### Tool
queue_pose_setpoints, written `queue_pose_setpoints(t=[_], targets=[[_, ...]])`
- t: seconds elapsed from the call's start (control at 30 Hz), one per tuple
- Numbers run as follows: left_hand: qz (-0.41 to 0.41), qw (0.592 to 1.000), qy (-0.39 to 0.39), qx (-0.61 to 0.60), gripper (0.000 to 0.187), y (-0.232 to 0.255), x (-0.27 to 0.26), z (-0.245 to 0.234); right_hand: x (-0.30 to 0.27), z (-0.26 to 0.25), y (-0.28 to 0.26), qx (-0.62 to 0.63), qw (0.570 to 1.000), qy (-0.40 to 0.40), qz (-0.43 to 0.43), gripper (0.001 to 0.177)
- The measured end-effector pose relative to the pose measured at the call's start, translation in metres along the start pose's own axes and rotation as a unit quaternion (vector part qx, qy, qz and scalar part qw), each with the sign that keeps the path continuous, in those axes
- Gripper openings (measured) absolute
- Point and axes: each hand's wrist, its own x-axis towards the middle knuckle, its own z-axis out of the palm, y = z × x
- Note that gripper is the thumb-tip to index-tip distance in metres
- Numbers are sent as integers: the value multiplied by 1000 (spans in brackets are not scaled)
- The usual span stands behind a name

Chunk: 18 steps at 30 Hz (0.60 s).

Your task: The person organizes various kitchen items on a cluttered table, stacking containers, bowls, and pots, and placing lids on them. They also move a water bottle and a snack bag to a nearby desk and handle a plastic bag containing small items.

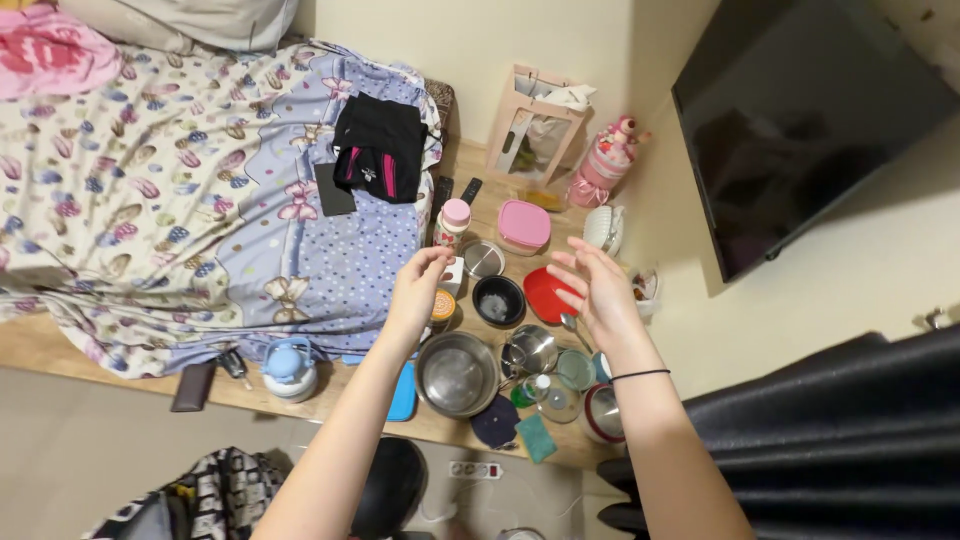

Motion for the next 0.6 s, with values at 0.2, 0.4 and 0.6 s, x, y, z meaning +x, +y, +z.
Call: queue_pose_setpoints(t=[0.2, 0.4, 0.6], targets=[[-53, 998, 19, 2, 29, -50, -6, 28, 34, -25, 25, -68, 997, -16, 33, 44], [-72, 997, -11, 4, 31, -80, -15, 40, 63, -50, 63, -65, 996, -12, 59, 44], [-115, 992, -44, -42, 35, -129, -16, 42, 68, -103, 113, -62, 993, 43, 92, 44]])
